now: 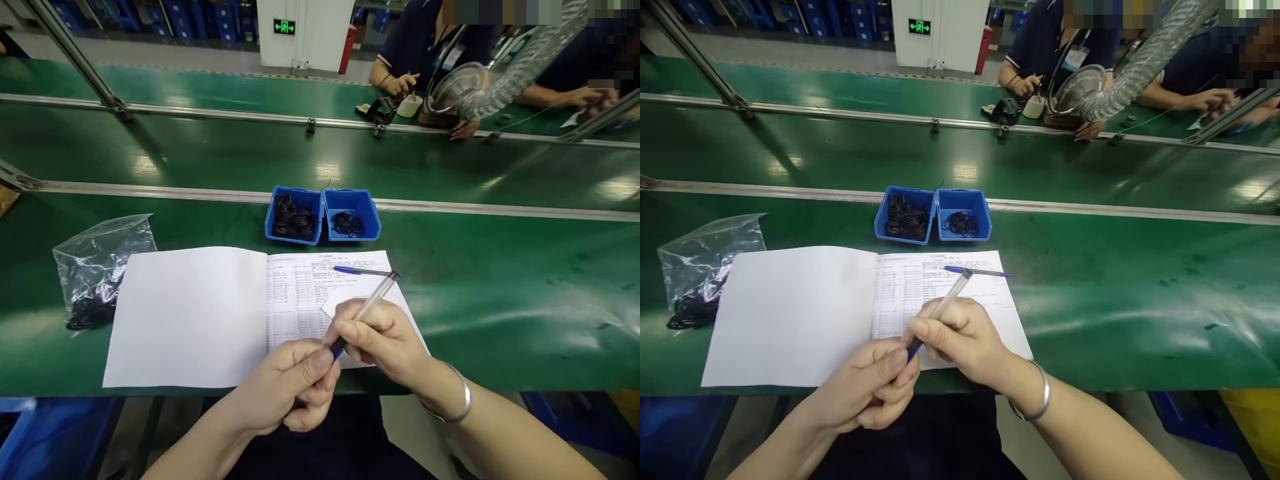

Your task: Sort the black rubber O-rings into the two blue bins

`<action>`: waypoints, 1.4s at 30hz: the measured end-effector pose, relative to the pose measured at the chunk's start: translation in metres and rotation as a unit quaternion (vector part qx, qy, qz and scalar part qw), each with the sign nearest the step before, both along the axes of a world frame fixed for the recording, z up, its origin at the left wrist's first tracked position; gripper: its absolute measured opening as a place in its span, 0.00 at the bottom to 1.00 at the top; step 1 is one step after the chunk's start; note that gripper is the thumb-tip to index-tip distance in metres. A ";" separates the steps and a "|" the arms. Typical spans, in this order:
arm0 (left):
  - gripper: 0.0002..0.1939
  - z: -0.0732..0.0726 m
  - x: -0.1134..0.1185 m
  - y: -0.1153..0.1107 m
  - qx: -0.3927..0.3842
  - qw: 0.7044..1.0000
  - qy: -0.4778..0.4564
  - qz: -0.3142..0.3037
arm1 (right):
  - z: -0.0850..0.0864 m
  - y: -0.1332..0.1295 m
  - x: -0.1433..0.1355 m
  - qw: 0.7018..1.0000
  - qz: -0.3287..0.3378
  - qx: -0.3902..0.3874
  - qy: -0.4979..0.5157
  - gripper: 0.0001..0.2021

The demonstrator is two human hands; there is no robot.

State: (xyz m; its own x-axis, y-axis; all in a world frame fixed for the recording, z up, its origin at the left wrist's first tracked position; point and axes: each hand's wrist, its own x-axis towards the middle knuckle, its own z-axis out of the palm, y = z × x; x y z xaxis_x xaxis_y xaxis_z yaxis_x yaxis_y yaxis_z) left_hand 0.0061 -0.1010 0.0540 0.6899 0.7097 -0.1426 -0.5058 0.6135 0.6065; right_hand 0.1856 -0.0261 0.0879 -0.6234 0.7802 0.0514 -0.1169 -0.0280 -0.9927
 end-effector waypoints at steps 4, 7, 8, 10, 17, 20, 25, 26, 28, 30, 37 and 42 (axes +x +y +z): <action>0.21 0.010 -0.004 -0.004 0.024 0.997 0.019 -0.071 | 0.003 0.053 -0.006 0.967 -0.222 -0.045 0.119 0.16; 0.17 0.006 0.001 -0.005 0.276 0.896 0.347 0.032 | -0.014 0.080 -0.014 0.974 -0.214 -0.006 0.068 0.15; 0.15 0.002 0.004 -0.003 0.359 0.812 0.453 0.078 | -0.024 0.083 -0.018 0.986 -0.167 -0.005 0.030 0.15; 0.13 -0.011 0.009 0.003 0.466 0.638 0.601 0.121 | -0.048 0.080 -0.026 0.995 -0.091 -0.019 -0.038 0.14; 0.13 -0.038 0.016 0.015 0.522 0.445 0.728 0.013 | -0.086 0.067 -0.033 0.981 -0.057 0.067 -0.174 0.12; 0.13 -0.039 0.017 0.013 0.525 0.434 0.732 0.003 | -0.080 0.068 -0.034 0.969 -0.047 0.100 -0.223 0.10; 0.12 -0.041 0.018 0.012 0.525 0.441 0.728 0.003 | -0.079 0.070 -0.037 0.953 -0.043 0.125 -0.274 0.10; 0.12 -0.040 0.017 0.012 0.526 0.442 0.727 0.004 | -0.080 0.071 -0.037 0.949 -0.042 0.130 -0.285 0.09; 0.13 -0.039 0.017 0.013 0.527 0.444 0.725 0.005 | -0.079 0.072 -0.038 0.945 -0.037 0.129 -0.299 0.09; 0.13 -0.038 0.016 0.014 0.528 0.444 0.724 0.005 | -0.078 0.073 -0.038 0.945 -0.032 0.118 -0.303 0.09; 0.13 -0.037 0.016 0.013 0.530 0.445 0.722 0.001 | -0.089 0.070 -0.035 0.956 -0.089 0.097 -0.261 0.09; 0.11 -0.038 0.013 0.013 0.529 0.454 0.717 0.011 | -0.067 0.073 -0.025 0.975 -0.189 0.067 -0.092 0.10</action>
